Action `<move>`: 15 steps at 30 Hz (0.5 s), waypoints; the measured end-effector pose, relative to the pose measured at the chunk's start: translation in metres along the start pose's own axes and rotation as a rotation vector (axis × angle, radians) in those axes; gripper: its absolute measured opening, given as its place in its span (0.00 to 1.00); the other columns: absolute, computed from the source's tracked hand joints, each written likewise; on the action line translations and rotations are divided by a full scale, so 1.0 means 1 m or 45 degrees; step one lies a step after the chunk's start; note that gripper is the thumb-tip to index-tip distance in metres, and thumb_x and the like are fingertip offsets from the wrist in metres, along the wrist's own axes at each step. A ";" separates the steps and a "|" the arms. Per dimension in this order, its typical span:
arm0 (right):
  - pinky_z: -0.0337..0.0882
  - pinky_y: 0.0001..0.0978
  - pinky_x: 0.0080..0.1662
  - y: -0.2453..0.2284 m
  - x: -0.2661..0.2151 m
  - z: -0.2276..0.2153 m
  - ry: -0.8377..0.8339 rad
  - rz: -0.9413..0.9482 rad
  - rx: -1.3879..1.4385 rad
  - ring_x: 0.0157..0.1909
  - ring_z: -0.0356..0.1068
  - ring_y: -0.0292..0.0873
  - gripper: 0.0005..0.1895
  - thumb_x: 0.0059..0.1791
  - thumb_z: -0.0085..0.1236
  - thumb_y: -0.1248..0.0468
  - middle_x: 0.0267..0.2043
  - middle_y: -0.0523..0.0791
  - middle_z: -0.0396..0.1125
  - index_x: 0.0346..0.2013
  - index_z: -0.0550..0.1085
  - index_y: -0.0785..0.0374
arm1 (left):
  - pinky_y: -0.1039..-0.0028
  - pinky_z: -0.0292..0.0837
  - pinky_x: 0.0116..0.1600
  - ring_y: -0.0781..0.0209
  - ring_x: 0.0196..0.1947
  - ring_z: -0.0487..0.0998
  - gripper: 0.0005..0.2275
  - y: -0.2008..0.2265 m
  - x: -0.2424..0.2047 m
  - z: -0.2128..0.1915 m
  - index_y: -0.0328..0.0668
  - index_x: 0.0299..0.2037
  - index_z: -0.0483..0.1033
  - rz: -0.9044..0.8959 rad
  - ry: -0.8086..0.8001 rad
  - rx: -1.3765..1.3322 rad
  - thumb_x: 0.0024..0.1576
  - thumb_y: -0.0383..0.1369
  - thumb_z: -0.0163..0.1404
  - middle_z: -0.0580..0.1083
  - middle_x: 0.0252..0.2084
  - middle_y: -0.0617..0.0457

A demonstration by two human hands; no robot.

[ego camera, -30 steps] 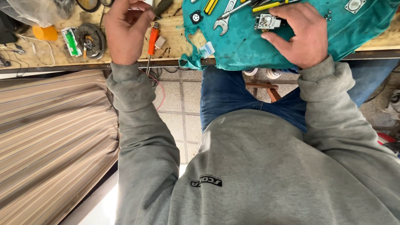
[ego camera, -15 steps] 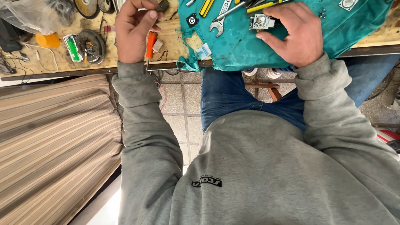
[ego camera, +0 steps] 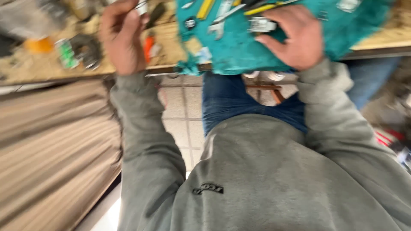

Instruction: Disassembling and inspecting a small engine carburetor on a workbench.

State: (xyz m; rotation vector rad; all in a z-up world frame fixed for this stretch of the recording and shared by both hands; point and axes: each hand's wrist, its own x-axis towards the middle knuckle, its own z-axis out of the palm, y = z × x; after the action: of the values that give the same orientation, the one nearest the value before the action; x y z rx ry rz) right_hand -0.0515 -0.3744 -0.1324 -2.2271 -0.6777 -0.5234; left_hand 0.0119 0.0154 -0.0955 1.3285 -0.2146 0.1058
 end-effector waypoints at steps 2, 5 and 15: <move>0.72 0.47 0.51 -0.005 0.007 -0.006 -0.019 0.031 0.007 0.47 0.71 0.58 0.21 0.54 0.75 0.63 0.50 0.57 0.73 0.54 0.78 0.76 | 0.67 0.76 0.49 0.54 0.42 0.77 0.07 0.006 -0.006 0.032 0.37 0.52 0.72 -0.068 -0.033 0.070 0.66 0.21 0.52 0.75 0.45 0.46; 0.71 0.44 0.50 -0.007 0.011 -0.009 -0.040 0.043 0.049 0.46 0.70 0.56 0.20 0.53 0.74 0.66 0.50 0.56 0.72 0.54 0.77 0.75 | 0.72 0.77 0.38 0.54 0.37 0.81 0.15 -0.009 -0.012 0.072 0.42 0.57 0.70 -0.150 -0.212 0.273 0.64 0.17 0.55 0.77 0.41 0.45; 0.69 0.47 0.48 0.000 0.000 -0.006 -0.063 0.057 0.070 0.42 0.72 0.59 0.18 0.56 0.73 0.69 0.50 0.57 0.76 0.58 0.79 0.74 | 0.72 0.76 0.39 0.56 0.33 0.79 0.06 -0.047 0.010 0.143 0.25 0.45 0.80 0.136 -0.743 0.578 0.61 0.22 0.62 0.80 0.38 0.42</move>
State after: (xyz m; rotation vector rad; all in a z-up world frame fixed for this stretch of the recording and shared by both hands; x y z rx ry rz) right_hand -0.0526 -0.3788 -0.1286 -2.2043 -0.6586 -0.4235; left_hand 0.0178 -0.1348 -0.1060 1.7784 -0.7924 -0.1579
